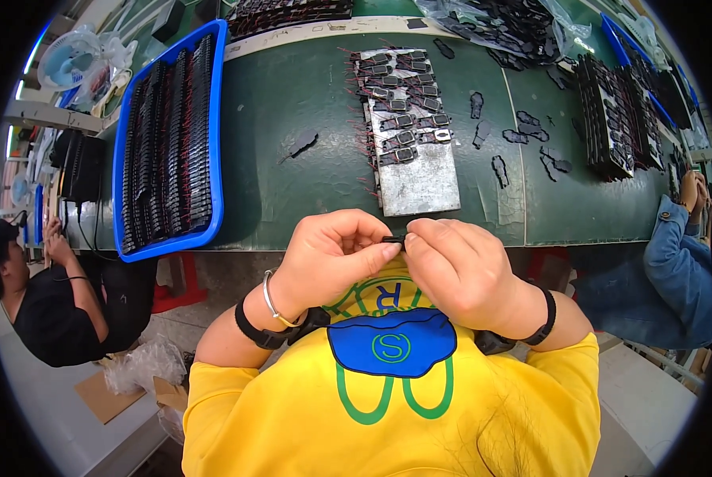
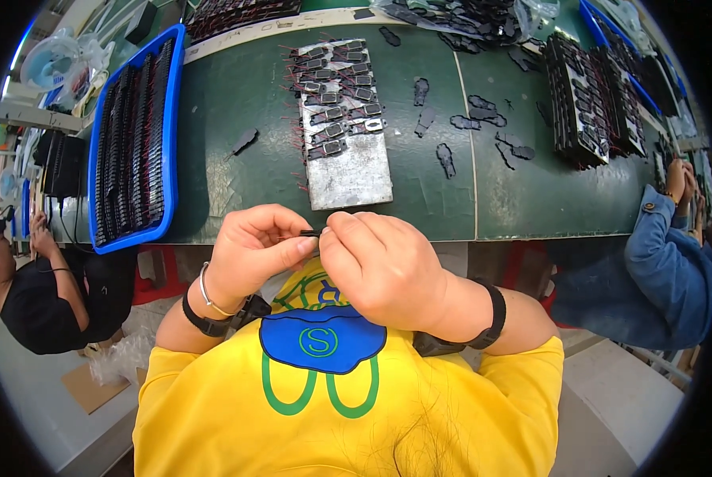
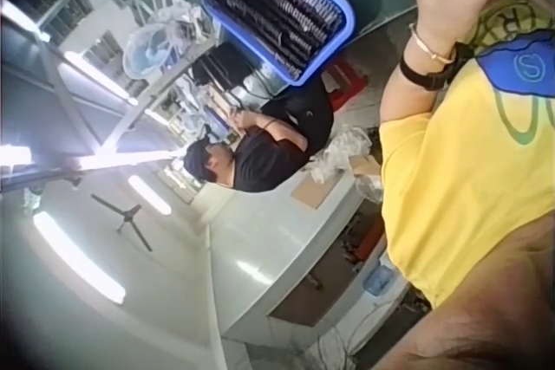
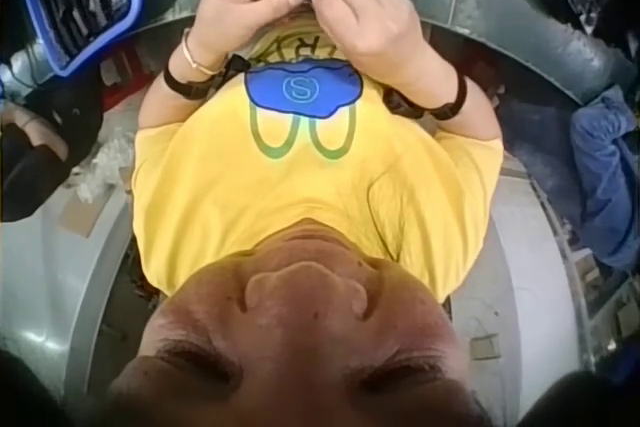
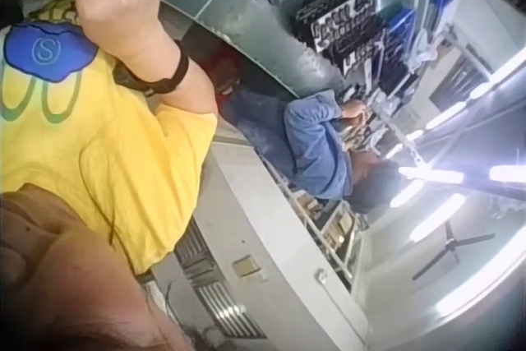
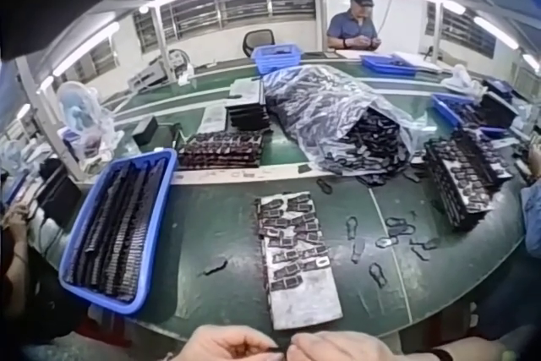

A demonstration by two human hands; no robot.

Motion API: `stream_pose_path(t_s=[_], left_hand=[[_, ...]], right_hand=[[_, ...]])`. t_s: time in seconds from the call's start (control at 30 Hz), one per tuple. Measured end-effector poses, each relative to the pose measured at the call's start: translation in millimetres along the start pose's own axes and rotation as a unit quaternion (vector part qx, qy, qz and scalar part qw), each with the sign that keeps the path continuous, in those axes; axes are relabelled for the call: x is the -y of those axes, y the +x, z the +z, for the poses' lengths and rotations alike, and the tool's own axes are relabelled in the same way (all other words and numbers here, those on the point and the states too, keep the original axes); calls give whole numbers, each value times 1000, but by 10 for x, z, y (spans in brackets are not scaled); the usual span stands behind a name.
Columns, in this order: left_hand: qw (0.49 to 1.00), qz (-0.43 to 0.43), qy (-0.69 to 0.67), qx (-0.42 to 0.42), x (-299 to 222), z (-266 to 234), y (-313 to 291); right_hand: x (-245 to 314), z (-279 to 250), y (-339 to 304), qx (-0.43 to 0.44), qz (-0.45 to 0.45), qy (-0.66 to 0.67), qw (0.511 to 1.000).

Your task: The person picks up a speaker and a plastic casing, fits the speaker into the casing by hand, and places the assembled unit onto a metal plate, repeating the process for multiple units.

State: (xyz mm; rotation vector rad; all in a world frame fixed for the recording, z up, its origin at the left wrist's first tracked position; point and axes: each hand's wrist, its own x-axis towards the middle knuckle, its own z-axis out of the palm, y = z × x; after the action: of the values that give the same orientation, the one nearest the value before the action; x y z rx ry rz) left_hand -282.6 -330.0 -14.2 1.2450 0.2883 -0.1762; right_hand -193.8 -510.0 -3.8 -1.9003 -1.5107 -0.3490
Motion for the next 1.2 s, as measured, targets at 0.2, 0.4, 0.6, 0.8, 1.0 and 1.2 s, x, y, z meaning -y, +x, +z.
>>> stream_pose_path(t_s=[0.2,0.4,0.6,0.8,1.0,1.2], left_hand=[[947,230,225,6,-40,-65,-48],[883,352,311,4,-4,-111,-17],[855,409,319,17,51,-90,40],[845,431,313,40,131,-106,92],[875,376,300,49,39,-80,78],[851,368,367,73,-69,-115,66]], right_hand=[[-86,-29,46,-20,8,65,998],[-185,-7,25,48,137,311,939],[-240,111,-41,4,66,302,951],[-263,146,-46,-31,9,292,956],[-265,118,-46,-22,-5,287,958],[-250,177,-96,-35,6,271,962]])
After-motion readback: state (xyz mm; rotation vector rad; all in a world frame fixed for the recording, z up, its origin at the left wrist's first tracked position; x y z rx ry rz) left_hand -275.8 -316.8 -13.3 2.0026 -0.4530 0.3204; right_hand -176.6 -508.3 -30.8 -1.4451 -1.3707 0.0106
